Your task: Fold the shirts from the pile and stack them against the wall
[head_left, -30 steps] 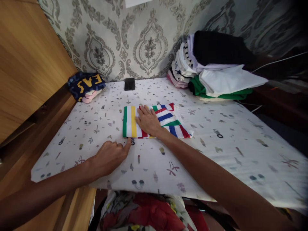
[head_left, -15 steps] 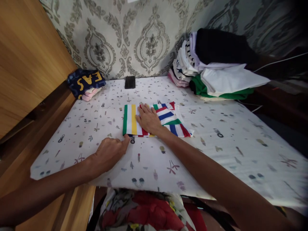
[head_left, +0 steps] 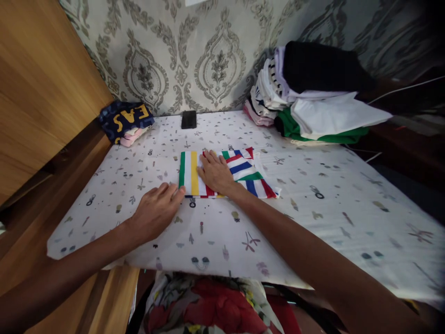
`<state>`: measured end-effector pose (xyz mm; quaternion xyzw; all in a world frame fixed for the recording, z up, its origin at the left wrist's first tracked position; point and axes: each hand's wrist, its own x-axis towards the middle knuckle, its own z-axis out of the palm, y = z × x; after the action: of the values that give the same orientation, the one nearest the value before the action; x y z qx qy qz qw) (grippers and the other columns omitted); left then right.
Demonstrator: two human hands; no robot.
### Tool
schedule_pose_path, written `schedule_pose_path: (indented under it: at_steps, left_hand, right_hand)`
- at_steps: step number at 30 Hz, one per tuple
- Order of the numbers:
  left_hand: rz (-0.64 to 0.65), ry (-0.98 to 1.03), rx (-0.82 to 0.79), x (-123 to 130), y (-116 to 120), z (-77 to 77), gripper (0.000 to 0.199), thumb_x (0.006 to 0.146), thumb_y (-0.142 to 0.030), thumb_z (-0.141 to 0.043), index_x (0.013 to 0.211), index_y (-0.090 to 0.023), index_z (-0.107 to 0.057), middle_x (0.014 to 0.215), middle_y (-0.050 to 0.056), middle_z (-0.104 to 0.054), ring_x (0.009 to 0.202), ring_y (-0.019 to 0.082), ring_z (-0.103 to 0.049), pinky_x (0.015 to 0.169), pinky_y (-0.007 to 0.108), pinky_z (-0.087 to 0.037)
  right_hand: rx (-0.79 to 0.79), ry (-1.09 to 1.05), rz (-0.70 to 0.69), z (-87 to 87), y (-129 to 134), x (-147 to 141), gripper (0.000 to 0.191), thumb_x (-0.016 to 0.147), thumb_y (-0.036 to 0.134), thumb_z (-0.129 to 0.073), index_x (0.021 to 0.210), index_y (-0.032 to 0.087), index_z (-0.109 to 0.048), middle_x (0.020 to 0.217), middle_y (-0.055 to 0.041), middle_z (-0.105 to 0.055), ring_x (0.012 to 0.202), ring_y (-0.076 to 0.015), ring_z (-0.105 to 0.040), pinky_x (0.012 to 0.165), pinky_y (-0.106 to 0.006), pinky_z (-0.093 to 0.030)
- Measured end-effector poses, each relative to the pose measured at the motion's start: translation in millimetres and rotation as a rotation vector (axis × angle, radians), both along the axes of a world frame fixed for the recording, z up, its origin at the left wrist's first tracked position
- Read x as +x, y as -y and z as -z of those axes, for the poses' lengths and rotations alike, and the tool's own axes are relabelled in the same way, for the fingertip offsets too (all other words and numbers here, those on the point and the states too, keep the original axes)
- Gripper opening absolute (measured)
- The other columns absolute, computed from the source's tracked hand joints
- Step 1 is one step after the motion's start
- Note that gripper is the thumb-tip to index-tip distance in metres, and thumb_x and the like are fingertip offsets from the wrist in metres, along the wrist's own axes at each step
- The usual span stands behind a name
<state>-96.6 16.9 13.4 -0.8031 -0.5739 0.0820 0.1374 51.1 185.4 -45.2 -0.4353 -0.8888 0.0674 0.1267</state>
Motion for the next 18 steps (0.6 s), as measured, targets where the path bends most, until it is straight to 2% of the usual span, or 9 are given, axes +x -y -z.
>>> schedule_pose_path:
  at_steps: [1, 3, 5, 8, 13, 15, 18]
  left_hand:
    - [0.045, 0.035, 0.012, -0.8, -3.5, 0.5, 0.036, 0.088, -0.004, -0.047, 0.118, -0.017, -0.063, 0.114, 0.015, -0.070, 0.103, 0.028, -0.066, 0.079, 0.039, -0.053]
    - [0.095, 0.109, -0.034, -3.0, -11.4, -0.2, 0.028, 0.090, -0.007, -0.045, 0.106, -0.018, -0.064, 0.110, 0.013, -0.069, 0.102, 0.027, -0.064, 0.083, 0.040, -0.051]
    - [0.041, 0.227, -0.088, -7.1, -22.7, -3.0, 0.022, 0.095, -0.014, -0.041, 0.096, -0.019, -0.063, 0.098, 0.009, -0.068, 0.092, 0.025, -0.064, 0.078, 0.039, -0.050]
    - [-0.176, 0.499, -0.091, -16.9, -50.0, -5.9, 0.018, 0.097, -0.028, -0.044, 0.103, -0.021, -0.058, 0.096, 0.006, -0.066, 0.085, 0.023, -0.064, 0.072, 0.035, -0.049]
    - [-0.621, 1.097, -0.230, -27.1, -102.1, 1.9, 0.027, 0.086, -0.035, -0.063, 0.106, -0.019, -0.053, 0.078, 0.000, -0.060, 0.069, 0.018, -0.063, 0.057, 0.028, -0.048]
    - [-0.758, 1.317, -0.268, -26.1, -112.2, 4.3, 0.030, 0.083, -0.036, -0.068, 0.103, -0.019, -0.053, 0.074, -0.001, -0.059, 0.063, 0.016, -0.063, 0.051, 0.025, -0.046]
    - [-0.856, 1.444, -0.311, -23.5, -115.7, 3.9, 0.035, 0.074, -0.037, -0.078, 0.092, -0.020, -0.053, 0.067, -0.003, -0.059, 0.054, 0.012, -0.060, 0.044, 0.021, -0.039]
  right_hand:
    - [0.007, -0.006, 0.002, 0.2, 0.0, 0.3, 0.054, 0.100, 0.033, -0.037, 0.149, 0.009, -0.045, 0.161, -0.0172, -0.037, 0.152, -0.0326, -0.027, 0.122, -0.055, -0.023]
    - [0.020, -0.022, -0.004, 0.2, -0.4, 1.1, 0.054, 0.100, 0.032, -0.037, 0.148, 0.009, -0.046, 0.160, -0.0179, -0.039, 0.151, -0.0327, -0.028, 0.122, -0.056, -0.024]
    - [0.021, -0.030, -0.018, -0.1, -0.9, 1.7, 0.054, 0.100, 0.033, -0.038, 0.147, 0.009, -0.047, 0.159, -0.0190, -0.040, 0.151, -0.0336, -0.029, 0.121, -0.057, -0.025]
    - [0.008, -0.038, -0.022, 0.0, -1.1, 1.9, 0.054, 0.100, 0.033, -0.040, 0.147, 0.007, -0.048, 0.159, -0.0203, -0.039, 0.151, -0.0350, -0.029, 0.121, -0.058, -0.025]
    - [-0.059, -0.191, -0.025, -0.8, -4.3, 5.6, 0.048, 0.100, 0.033, -0.042, 0.141, 0.012, -0.056, 0.158, -0.0174, -0.043, 0.150, -0.0328, -0.031, 0.122, -0.056, -0.025]
    - [-0.120, -0.384, -0.009, -4.4, -11.3, 11.1, 0.047, 0.101, 0.035, -0.038, 0.137, 0.012, -0.059, 0.155, -0.0164, -0.047, 0.149, -0.0295, -0.035, 0.122, -0.051, -0.029]
    - [-0.274, -0.836, 0.111, -11.2, -28.1, 23.0, 0.051, 0.103, 0.043, -0.033, 0.134, 0.015, -0.062, 0.148, -0.0141, -0.056, 0.143, -0.0249, -0.045, 0.119, -0.044, -0.035]
